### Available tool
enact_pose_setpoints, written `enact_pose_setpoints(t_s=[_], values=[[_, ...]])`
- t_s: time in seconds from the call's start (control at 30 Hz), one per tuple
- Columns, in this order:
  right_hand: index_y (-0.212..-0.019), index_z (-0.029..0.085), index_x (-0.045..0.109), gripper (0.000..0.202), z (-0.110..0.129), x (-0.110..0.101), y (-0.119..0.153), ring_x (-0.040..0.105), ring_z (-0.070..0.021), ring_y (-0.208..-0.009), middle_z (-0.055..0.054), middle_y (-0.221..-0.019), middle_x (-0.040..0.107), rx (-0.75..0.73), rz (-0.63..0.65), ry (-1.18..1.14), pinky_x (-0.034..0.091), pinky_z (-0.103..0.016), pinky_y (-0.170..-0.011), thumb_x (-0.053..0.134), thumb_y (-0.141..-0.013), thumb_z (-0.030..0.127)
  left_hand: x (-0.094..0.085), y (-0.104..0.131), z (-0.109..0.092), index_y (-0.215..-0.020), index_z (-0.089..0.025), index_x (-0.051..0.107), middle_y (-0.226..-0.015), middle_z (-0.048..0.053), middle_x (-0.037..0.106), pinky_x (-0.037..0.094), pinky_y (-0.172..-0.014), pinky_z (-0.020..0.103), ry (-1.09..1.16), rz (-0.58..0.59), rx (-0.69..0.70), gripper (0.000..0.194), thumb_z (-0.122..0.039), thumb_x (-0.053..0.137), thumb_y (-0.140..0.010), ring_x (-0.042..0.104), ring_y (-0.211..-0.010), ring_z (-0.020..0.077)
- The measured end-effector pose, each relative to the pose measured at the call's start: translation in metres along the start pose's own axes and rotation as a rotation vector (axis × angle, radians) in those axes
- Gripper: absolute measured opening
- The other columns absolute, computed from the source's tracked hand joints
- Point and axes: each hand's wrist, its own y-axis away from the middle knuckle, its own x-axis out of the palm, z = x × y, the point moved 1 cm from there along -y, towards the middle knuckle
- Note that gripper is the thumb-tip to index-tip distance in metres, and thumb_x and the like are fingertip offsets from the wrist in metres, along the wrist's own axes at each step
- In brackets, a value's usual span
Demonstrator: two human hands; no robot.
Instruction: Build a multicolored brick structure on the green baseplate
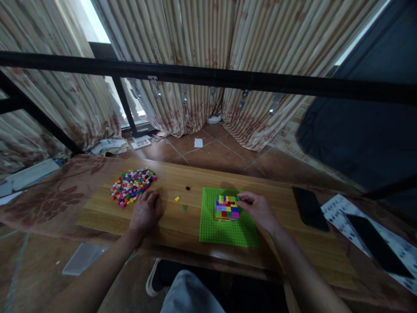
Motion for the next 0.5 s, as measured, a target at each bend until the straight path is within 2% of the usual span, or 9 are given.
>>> enact_pose_setpoints(t_s=[0.3, 0.5], values=[[-0.091, 0.020, 0.072, 0.031, 0.0025, -0.0045, -0.0059, 0.062, -0.0152, -0.068, -0.001, -0.075, 0.069, 0.010, 0.120, -0.034, 0.048, -0.028, -0.064, 0.069, -0.064, 0.035, 0.0022, 0.0009, 0.0018, -0.100, -0.018, 0.060, -0.104, 0.012, 0.061, 0.048, -0.087, 0.042, 0.010, 0.011, -0.008, 0.021, -0.027, 0.045, -0.088, 0.057, -0.099, 0.0279], [-0.098, 0.021, 0.073, 0.033, 0.0062, -0.0079, -0.0039, 0.060, -0.0145, -0.063, -0.002, -0.077, 0.070, 0.017, 0.182, -0.023, 0.048, -0.029, -0.061, 0.062, -0.073, 0.040, 0.0004, 0.0008, -0.0009, -0.099, -0.018, 0.060, -0.103, 0.012, 0.061, 0.048, -0.088, 0.042, 0.004, 0.006, -0.010, 0.021, -0.026, 0.045, -0.088, 0.057, -0.098, 0.0277]])
